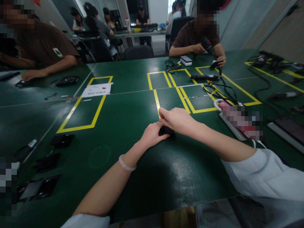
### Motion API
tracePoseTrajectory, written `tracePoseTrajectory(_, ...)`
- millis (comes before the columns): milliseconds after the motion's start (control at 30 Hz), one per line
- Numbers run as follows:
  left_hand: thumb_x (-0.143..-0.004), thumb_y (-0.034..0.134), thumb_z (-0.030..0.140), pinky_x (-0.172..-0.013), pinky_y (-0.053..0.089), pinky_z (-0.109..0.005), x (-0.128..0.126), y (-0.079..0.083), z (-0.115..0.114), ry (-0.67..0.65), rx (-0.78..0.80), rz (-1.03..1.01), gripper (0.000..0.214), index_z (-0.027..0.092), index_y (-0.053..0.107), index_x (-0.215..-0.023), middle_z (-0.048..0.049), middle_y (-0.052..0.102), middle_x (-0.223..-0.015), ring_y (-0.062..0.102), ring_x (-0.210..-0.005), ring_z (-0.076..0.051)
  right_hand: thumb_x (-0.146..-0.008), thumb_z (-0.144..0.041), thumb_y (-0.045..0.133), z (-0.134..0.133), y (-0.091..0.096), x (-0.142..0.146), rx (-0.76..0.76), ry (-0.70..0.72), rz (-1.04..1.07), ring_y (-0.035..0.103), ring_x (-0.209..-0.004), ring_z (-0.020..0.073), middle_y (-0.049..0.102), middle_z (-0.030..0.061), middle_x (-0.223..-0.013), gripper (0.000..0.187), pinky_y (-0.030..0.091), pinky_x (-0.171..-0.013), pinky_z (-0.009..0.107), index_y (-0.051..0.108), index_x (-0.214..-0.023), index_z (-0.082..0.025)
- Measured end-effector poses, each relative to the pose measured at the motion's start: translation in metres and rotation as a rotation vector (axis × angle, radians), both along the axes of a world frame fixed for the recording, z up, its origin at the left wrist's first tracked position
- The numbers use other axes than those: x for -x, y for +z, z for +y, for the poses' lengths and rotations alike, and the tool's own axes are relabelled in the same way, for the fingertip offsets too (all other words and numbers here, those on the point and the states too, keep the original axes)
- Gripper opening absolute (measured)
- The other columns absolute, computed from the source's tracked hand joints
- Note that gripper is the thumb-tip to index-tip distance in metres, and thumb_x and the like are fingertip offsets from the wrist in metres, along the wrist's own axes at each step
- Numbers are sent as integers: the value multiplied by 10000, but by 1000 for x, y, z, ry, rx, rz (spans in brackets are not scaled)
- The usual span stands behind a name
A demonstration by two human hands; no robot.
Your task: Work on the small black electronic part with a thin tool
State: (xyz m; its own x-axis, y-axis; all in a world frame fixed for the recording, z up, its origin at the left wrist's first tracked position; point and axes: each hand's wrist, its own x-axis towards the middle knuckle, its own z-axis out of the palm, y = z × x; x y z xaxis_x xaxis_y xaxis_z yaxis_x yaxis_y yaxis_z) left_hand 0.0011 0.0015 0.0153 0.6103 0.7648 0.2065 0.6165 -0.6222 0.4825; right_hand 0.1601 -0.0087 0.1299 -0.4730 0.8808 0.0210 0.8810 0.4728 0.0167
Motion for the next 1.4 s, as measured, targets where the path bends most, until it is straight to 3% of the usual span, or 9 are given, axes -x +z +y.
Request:
tracePoseTrajectory(200, -828, 640, 493, -896, 493, -424, 0, 0, 1, 5, 9, 5, 447, 177, 562, -1133, -100, 657, -1127, 624, -1048, -293, -924, -270, 373, -1, 2, -2, 35, 21, 73, 643, -741, 201, 701, 63, -906, 230, 226, -539, 277, 473, -1116, -193)
tracePoseTrajectory(367, -829, 640, 486, -891, 498, -430, 0, 0, 0, 12, 7, 11, 475, 169, 556, -1173, -111, 653, -1156, 621, -1060, -305, -940, -384, 393, -3, 4, -1, 22, 17, 54, 634, -737, 205, 703, 72, -874, 268, 231, -548, 279, 500, -1099, -197)
tracePoseTrajectory(700, -827, 644, 482, -886, 499, -428, -1, 1, 0, 9, -1, 14, 464, 161, 561, -1153, -111, 658, -1143, 628, -1039, -301, -939, -355, 382, -2, 1, -1, 24, 14, 49, 632, -710, 206, 700, 66, -852, 246, 214, -530, 279, 502, -1090, -202)
tracePoseTrajectory(967, -823, 650, 487, -893, 496, -414, 0, -2, 1, 7, -11, -9, 432, 163, 576, -1100, -105, 656, -1113, 628, -1037, -289, -897, -251, 389, -3, 4, -1, 52, 29, 92, 628, -726, 195, 699, 58, -890, 251, 239, -543, 279, 469, -1128, -194)
tracePoseTrajectory(1167, -821, 656, 476, -866, 503, -418, -1, -1, 0, 13, -8, -1, 457, 162, 569, -1142, -104, 664, -1111, 632, -1027, -299, -941, -380, 374, -1, 0, -1, 33, 10, 56, 630, -711, 209, 701, 71, -852, 278, 236, -547, 283, 469, -1125, -194)
tracePoseTrajectory(1400, -823, 648, 487, -890, 496, -426, 0, -2, 1, 8, -8, -3, 440, 159, 581, -1106, -108, 662, -1108, 628, -1029, -294, -918, -273, 382, -2, 0, -1, 47, 14, 79, 641, -731, 203, 701, 54, -895, 244, 247, -548, 281, 452, -1141, -202)
